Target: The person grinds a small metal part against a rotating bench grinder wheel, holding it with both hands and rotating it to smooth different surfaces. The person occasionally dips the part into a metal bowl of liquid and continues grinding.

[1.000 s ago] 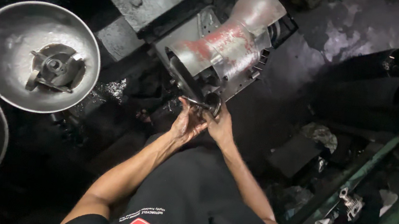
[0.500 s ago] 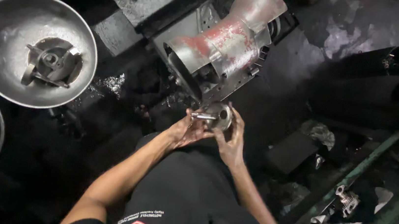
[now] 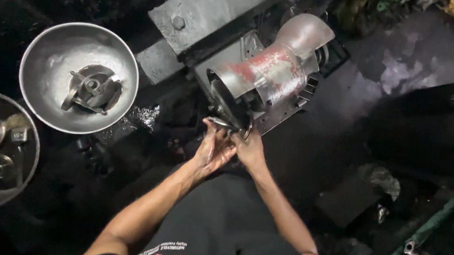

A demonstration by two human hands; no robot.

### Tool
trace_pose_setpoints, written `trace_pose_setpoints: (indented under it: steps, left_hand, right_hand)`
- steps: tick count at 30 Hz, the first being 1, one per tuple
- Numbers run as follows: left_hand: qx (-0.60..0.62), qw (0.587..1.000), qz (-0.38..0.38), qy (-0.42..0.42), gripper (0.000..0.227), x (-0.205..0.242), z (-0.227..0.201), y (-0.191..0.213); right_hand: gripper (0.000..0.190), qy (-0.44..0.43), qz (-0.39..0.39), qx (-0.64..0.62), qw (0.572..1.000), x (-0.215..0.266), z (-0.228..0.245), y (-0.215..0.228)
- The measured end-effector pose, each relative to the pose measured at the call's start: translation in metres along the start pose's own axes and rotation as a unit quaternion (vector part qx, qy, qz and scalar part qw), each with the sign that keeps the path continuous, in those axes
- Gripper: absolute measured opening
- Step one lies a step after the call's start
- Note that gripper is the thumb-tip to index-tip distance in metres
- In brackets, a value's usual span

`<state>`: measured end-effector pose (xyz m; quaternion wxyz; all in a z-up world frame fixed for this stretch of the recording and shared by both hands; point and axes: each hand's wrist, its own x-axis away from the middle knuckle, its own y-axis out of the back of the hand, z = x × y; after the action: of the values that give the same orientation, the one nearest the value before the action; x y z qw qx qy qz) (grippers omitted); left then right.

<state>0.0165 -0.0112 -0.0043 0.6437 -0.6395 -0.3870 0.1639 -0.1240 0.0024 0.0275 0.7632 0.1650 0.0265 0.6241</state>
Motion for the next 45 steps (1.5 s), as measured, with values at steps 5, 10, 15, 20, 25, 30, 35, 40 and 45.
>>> trace_pose_setpoints:
  steps: [5, 10, 15, 20, 25, 30, 35, 40, 45]
  left_hand:
    - [0.001, 0.999, -0.023, 0.034, 0.096, -0.013, 0.008, 0.007]
    - [0.019, 0.998, 0.011, 0.067, 0.097, -0.013, 0.027, 0.011]
    - [-0.032, 0.996, 0.012, 0.079, 0.093, -0.014, 0.044, -0.001]
    - [-0.097, 0.986, 0.103, 0.087, 0.093, -0.008, 0.054, -0.002]
    - [0.003, 0.982, 0.132, 0.136, 0.097, 0.004, 0.053, 0.018]
    - [-0.045, 0.997, 0.058, 0.014, 0.099, 0.005, 0.032, 0.011]
    - [0.012, 1.0, -0.015, -0.016, 0.102, 0.011, 0.001, -0.014]
    - [0.01, 1.0, -0.013, -0.001, 0.106, -0.001, 0.005, -0.007]
    - [0.045, 0.998, -0.007, 0.043, 0.101, -0.018, 0.019, 0.012]
  right_hand:
    - [0.073, -0.058, -0.012, -0.113, 0.992, -0.003, -0.006, 0.007]
    - [0.061, -0.081, -0.043, 0.02, 0.996, 0.015, -0.014, 0.025]
    - [0.061, -0.03, -0.052, 0.004, 0.998, 0.033, 0.003, 0.046]
    - [0.072, 0.159, -0.069, -0.001, 0.985, 0.069, 0.02, 0.07]
    - [0.08, 0.037, 0.02, -0.116, 0.992, 0.062, 0.012, 0.081]
    - [0.041, 0.029, 0.04, 0.018, 0.999, 0.024, -0.005, 0.04]
    - [0.045, 0.007, 0.068, -0.059, 0.996, -0.003, -0.001, 0.01]
    - [0.054, 0.001, 0.066, -0.166, 0.984, -0.012, -0.014, 0.009]
    - [0.059, -0.074, 0.016, -0.032, 0.997, -0.006, -0.032, 0.022]
